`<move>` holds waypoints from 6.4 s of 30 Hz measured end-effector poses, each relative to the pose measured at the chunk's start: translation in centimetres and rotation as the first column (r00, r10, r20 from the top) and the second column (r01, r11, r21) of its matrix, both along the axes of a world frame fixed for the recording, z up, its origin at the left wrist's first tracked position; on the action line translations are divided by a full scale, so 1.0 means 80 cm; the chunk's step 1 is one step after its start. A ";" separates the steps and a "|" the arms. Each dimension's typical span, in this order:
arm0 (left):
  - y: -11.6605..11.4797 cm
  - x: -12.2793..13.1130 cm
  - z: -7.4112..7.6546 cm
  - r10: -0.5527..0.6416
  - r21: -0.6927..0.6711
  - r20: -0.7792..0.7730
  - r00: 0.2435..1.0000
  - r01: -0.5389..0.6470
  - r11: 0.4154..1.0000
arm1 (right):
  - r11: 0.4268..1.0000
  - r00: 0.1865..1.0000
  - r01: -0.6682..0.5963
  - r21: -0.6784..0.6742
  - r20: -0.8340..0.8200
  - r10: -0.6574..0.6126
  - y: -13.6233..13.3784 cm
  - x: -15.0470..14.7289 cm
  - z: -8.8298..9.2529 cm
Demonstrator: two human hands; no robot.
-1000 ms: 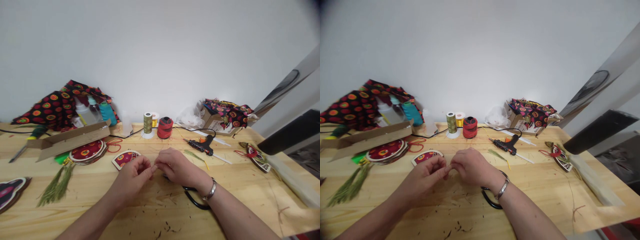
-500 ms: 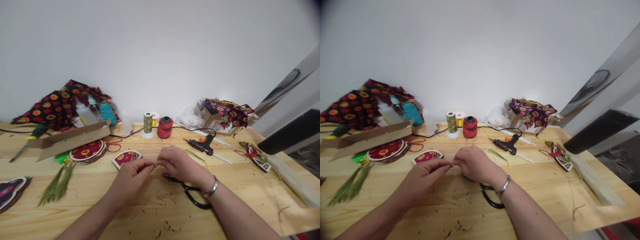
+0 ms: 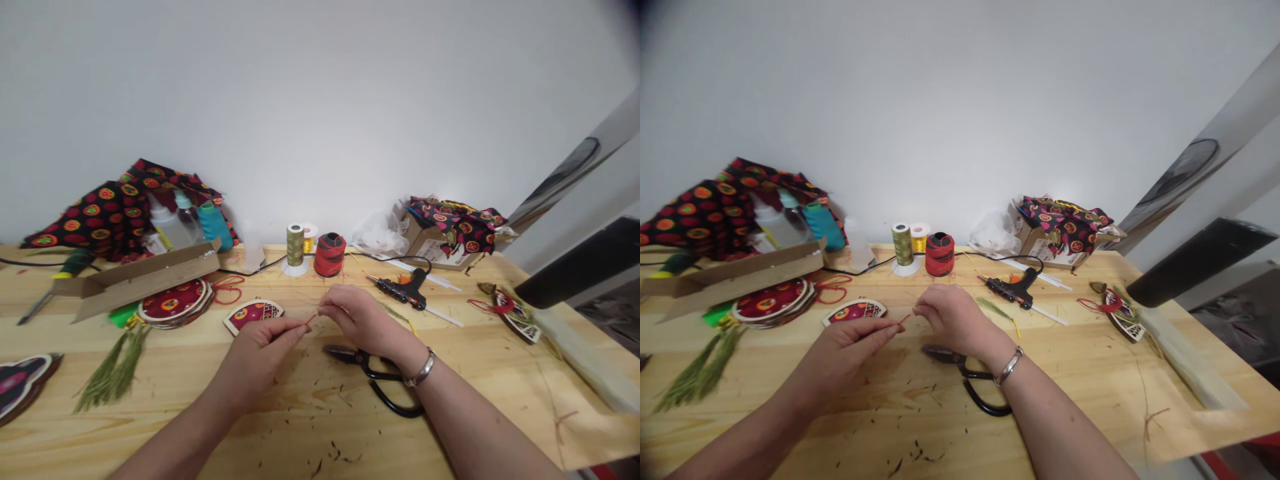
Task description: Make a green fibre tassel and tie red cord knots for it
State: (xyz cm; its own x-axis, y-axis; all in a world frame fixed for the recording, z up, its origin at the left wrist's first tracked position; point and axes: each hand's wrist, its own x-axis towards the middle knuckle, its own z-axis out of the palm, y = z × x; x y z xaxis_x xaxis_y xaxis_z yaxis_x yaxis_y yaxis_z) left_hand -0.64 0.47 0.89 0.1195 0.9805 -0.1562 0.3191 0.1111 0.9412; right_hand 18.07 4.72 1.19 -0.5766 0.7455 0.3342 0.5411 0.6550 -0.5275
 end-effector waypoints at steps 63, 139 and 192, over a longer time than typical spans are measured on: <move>-0.005 0.006 0.007 0.150 -0.182 0.304 0.941 -0.097 0.978 | 0.652 0.954 0.224 -0.724 0.027 -0.298 -0.106 0.013 0.010; -0.002 0.005 -0.005 0.186 -0.221 0.242 0.952 -0.133 0.966 | 0.895 0.673 0.435 0.099 0.624 -0.397 -0.105 0.074 -0.006; 0.005 0.025 -0.002 0.170 -0.247 0.358 0.918 -0.083 0.965 | 0.939 0.957 0.045 0.342 0.255 -0.139 -0.018 -0.008 0.023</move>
State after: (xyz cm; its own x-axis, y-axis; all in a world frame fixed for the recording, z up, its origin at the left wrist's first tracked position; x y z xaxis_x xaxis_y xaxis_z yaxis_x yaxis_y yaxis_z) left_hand 1.40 0.85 0.72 0.0892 0.9361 -0.3402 -0.0812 0.3473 0.9342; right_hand 17.39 3.29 3.04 -0.6139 0.6745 0.4100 0.6989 0.7059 -0.1148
